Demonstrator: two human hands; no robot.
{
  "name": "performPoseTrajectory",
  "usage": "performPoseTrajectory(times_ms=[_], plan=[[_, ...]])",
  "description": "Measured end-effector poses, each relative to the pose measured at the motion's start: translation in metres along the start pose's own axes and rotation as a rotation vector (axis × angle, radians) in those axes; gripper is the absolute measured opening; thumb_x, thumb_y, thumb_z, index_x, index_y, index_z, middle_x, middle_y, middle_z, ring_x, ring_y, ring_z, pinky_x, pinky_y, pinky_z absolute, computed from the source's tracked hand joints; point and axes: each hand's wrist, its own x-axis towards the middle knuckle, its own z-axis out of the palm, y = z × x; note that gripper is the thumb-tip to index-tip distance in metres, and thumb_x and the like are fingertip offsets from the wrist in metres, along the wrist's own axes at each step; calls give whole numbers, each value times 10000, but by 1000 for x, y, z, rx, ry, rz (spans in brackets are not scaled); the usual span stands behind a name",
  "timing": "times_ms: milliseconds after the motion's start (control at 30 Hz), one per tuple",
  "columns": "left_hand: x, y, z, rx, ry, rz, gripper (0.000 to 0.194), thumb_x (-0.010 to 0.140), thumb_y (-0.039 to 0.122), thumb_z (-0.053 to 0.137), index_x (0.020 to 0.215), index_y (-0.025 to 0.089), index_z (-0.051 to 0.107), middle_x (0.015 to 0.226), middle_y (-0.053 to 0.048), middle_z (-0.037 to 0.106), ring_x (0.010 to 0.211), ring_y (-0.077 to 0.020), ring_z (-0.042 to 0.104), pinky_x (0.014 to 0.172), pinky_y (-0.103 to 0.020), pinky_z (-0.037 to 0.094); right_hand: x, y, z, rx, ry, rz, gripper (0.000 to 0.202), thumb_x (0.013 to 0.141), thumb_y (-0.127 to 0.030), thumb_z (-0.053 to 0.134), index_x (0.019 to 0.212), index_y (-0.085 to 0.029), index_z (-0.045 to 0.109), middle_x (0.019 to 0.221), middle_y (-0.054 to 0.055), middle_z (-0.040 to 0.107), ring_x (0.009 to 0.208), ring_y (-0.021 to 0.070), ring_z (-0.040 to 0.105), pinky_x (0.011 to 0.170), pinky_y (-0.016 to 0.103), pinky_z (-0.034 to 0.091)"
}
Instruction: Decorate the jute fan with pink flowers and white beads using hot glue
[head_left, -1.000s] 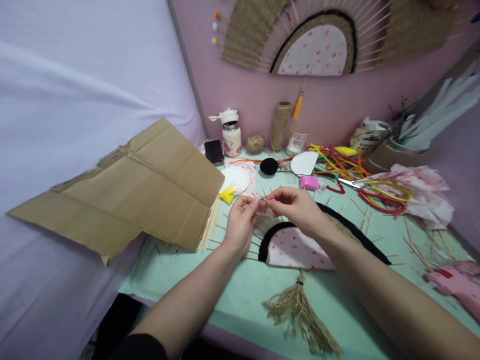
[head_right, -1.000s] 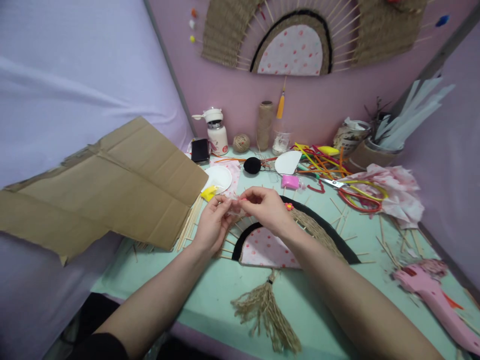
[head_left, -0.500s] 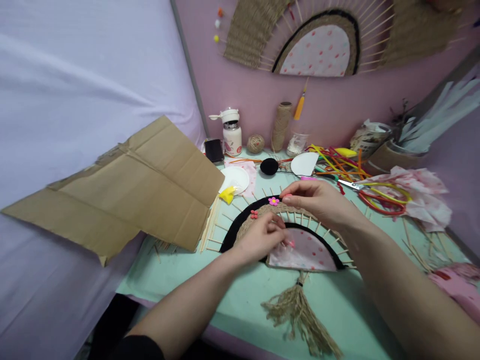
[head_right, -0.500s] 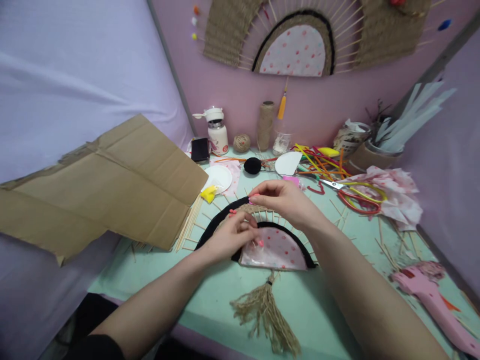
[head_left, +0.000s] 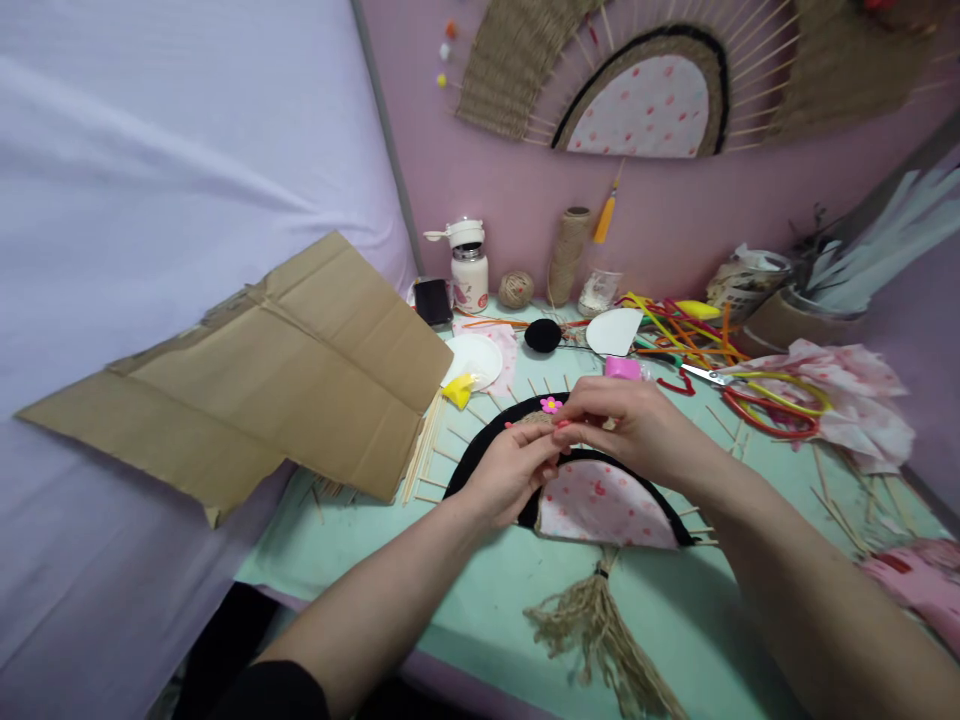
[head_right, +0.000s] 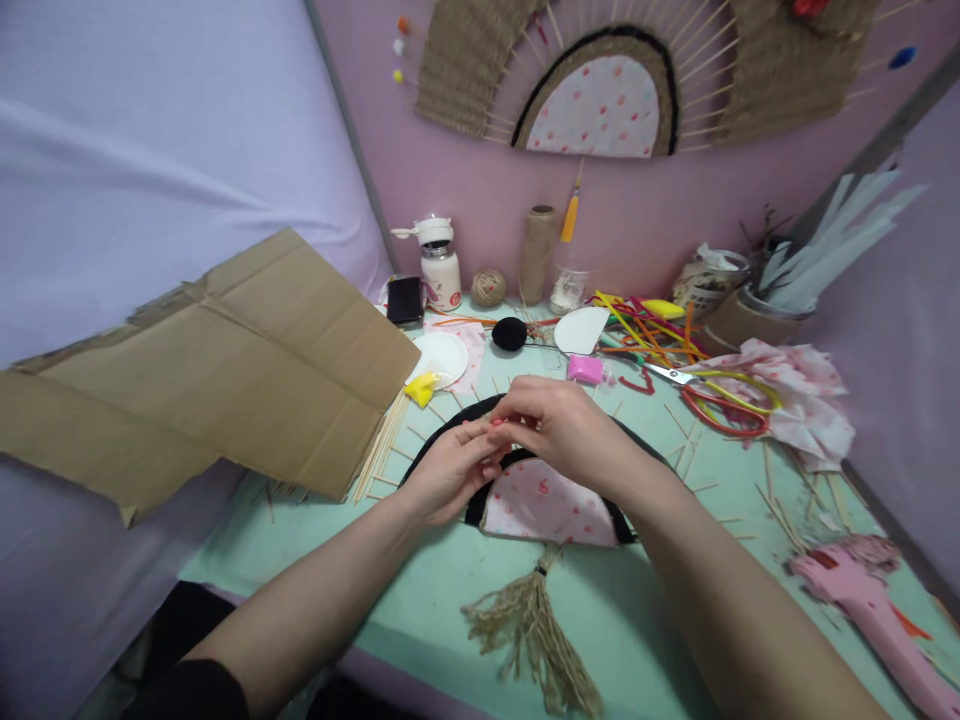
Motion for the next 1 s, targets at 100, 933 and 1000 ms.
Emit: performPoseTrajectory(times_ms=[100,933,1000], plan=[[-3,4,3,-183,-33,-82,210,711,313,761,756,133,662,723,-6,516,647,-69,435,519,-170,321,-4,-1,-4,-182,-66,-99,168,871,-204,599,774,-210,735,700,32,633,639,151,564,566,254,380],[4,14,-8,-280,73,-20,221,618,120,839,769,98,679,713,-12,654,611,-44,580,605,-135,479,-5,-4,-7,-248,13,-78,109,904,-191,606,940,-184,709,830,39,697,724,162,626,635,260,426],[4,12,-8,-297,48,-27,245,623,185,853,756,94,669,681,-6,630,587,-36,553,589,-130,464,-5,-4,-4,-229,-13,-86,100,896,-176,611,931,-186,704,813,34,682,708,157,612,618,254,413]])
